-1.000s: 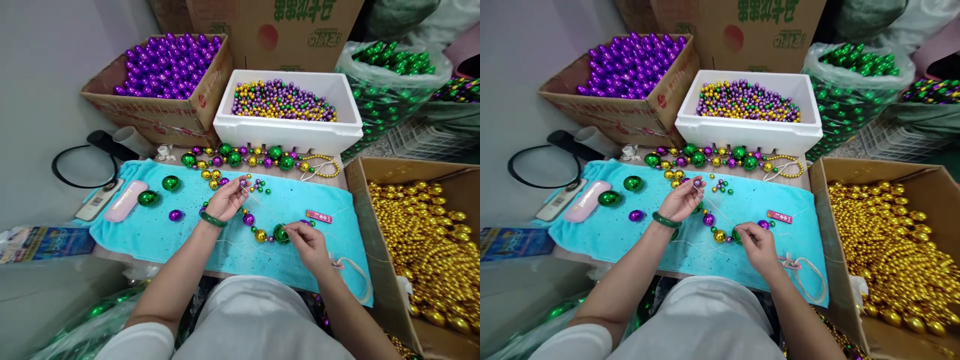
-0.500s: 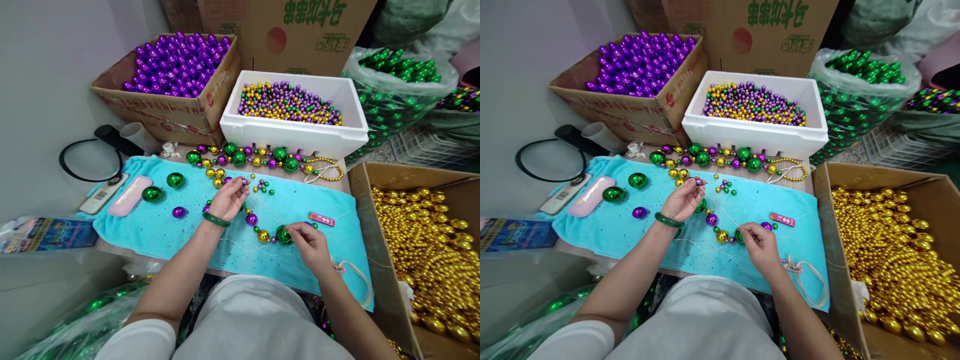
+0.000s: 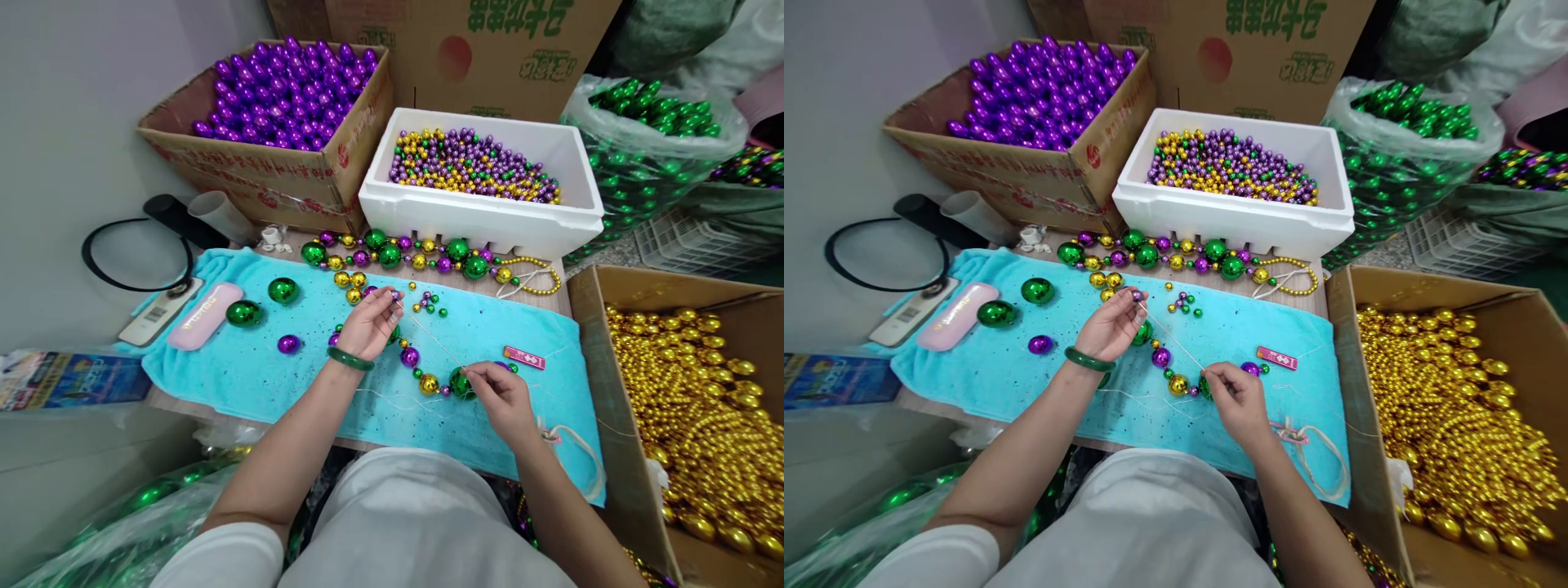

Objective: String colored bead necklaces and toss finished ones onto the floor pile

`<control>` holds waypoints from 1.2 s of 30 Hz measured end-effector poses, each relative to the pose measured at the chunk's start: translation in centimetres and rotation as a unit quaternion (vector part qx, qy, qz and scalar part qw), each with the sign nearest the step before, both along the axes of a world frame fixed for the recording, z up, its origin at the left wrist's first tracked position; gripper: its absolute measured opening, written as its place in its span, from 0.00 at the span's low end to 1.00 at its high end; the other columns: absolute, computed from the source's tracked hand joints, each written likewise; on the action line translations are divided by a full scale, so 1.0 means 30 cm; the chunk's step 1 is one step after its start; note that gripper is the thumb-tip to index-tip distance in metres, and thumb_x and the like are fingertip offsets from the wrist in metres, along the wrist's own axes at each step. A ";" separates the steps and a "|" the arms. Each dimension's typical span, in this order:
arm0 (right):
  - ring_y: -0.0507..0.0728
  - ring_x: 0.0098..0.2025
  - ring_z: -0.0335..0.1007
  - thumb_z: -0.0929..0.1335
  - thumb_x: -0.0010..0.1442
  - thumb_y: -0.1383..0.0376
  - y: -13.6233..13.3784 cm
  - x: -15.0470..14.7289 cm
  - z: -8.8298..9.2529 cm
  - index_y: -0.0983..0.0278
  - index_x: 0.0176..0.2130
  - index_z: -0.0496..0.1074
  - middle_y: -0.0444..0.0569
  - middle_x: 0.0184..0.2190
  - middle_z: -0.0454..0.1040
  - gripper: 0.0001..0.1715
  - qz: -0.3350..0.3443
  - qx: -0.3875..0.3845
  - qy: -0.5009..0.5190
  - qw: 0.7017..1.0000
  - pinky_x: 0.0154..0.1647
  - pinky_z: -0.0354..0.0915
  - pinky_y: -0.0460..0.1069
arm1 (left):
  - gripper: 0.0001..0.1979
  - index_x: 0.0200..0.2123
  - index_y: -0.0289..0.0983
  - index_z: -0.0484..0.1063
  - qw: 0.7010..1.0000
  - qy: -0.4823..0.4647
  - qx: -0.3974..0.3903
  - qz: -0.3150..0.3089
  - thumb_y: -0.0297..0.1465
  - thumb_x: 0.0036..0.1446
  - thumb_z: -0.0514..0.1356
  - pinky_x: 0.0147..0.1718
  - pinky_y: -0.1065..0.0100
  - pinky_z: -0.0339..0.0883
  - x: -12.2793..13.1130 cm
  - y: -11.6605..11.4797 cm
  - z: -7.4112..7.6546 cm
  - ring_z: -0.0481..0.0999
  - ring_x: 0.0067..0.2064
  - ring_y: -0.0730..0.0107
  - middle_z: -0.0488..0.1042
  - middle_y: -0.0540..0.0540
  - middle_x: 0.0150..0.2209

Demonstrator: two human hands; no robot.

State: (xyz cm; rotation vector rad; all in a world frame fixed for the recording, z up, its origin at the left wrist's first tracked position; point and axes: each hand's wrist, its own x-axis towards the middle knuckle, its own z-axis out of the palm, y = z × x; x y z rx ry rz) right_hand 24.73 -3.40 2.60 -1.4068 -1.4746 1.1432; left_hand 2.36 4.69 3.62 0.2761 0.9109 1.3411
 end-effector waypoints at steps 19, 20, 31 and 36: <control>0.48 0.19 0.55 0.68 0.55 0.55 0.022 -0.071 -0.039 0.66 0.33 0.74 0.41 0.17 0.61 0.16 -0.035 -0.045 0.114 0.992 0.19 0.55 0.45 | 0.09 0.35 0.37 0.74 0.771 0.627 0.109 -0.001 0.35 0.52 0.62 0.46 0.60 0.65 -0.142 0.047 -0.042 0.72 0.42 0.62 0.73 0.43 0.40; 0.48 0.19 0.55 0.68 0.55 0.55 0.022 -0.071 -0.038 0.66 0.32 0.74 0.41 0.17 0.61 0.16 -0.032 -0.048 0.116 0.992 0.19 0.55 0.44 | 0.08 0.34 0.37 0.74 0.717 0.692 0.085 -0.012 0.35 0.52 0.62 0.49 0.57 0.64 -0.189 0.076 -0.055 0.71 0.45 0.58 0.73 0.42 0.39; 0.47 0.18 0.53 0.67 0.56 0.56 0.018 -0.097 -0.073 0.67 0.29 0.74 0.42 0.17 0.63 0.16 -0.001 -0.039 0.079 0.996 0.18 0.52 0.44 | 0.19 0.45 0.38 0.69 0.714 0.685 0.075 -0.123 0.32 0.48 0.63 0.46 0.61 0.68 -0.267 0.093 -0.126 0.74 0.45 0.61 0.73 0.42 0.48; 0.48 0.19 0.54 0.67 0.56 0.57 0.029 -0.096 -0.059 0.68 0.30 0.75 0.44 0.18 0.65 0.16 -0.001 -0.029 0.060 0.998 0.20 0.52 0.44 | 0.21 0.46 0.38 0.69 0.807 0.554 0.188 -0.085 0.33 0.47 0.64 0.39 0.63 0.71 -0.220 0.027 -0.072 0.75 0.39 0.67 0.72 0.42 0.49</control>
